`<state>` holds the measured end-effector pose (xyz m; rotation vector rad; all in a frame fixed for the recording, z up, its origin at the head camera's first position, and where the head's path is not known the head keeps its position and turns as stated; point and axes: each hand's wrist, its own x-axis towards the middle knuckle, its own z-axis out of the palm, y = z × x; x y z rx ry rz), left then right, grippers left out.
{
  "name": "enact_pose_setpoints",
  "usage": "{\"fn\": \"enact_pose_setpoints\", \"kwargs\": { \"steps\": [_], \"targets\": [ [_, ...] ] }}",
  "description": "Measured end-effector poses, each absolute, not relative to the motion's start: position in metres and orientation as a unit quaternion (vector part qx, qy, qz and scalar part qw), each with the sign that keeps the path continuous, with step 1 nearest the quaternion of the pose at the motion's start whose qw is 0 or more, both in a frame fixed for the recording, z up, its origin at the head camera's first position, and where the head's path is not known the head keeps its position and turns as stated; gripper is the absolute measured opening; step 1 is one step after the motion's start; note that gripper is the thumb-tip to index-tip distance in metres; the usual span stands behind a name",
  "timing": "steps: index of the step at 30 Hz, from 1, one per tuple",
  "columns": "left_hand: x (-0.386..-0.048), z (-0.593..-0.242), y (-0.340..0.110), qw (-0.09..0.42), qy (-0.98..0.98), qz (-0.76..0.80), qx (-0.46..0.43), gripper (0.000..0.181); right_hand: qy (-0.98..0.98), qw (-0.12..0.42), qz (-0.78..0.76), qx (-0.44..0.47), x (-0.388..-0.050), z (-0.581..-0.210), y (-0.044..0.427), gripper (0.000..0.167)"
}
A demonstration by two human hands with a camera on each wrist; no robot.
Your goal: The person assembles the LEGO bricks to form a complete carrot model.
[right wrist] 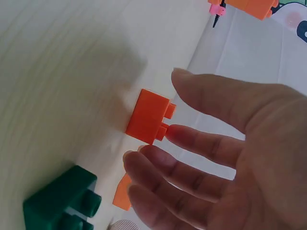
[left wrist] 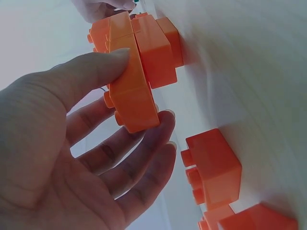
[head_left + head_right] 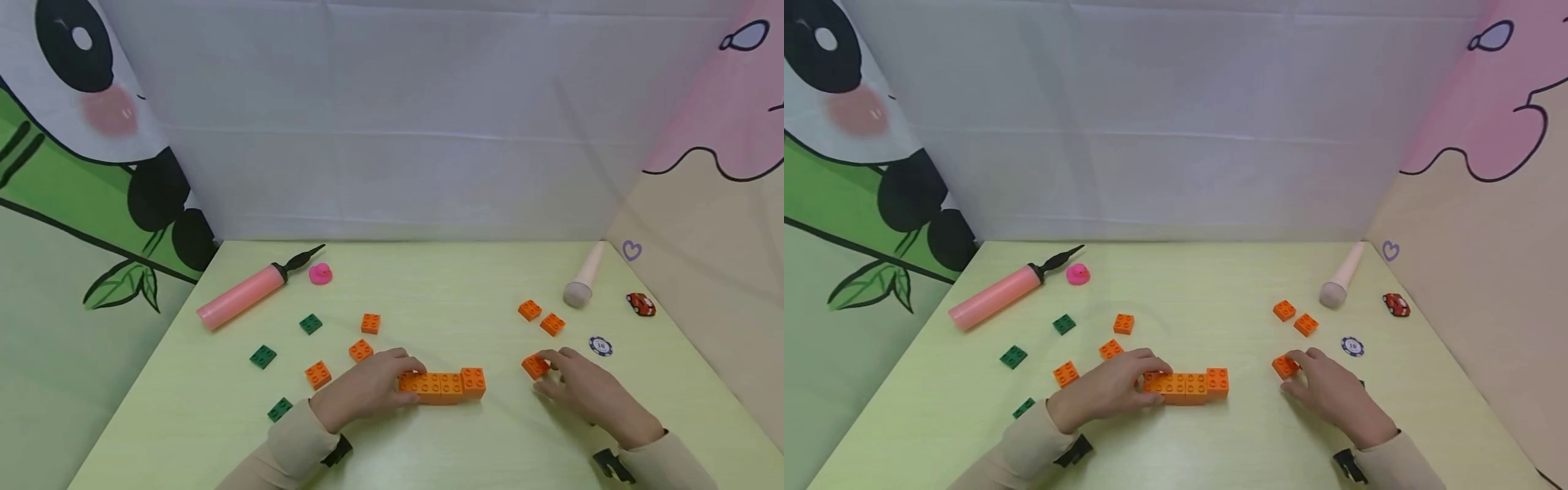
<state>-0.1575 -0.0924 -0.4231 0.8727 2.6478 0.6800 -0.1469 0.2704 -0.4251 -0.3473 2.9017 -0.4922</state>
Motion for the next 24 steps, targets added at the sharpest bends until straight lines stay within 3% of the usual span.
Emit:
{"fn": "enact_pose_setpoints", "kwargs": {
  "steps": [14,24],
  "targets": [
    [-0.158,-0.423,-0.091,0.139,0.915,0.234,0.298,0.033,0.974,0.048,-0.188,-0.119,-0.158,-0.435,0.262,0.028],
    [-0.158,-0.423,-0.091,0.138,0.916,0.233,0.297,0.034,0.92,-0.059,-0.29,-0.259,-0.153,-0.426,0.228,0.03]
  ]
}}
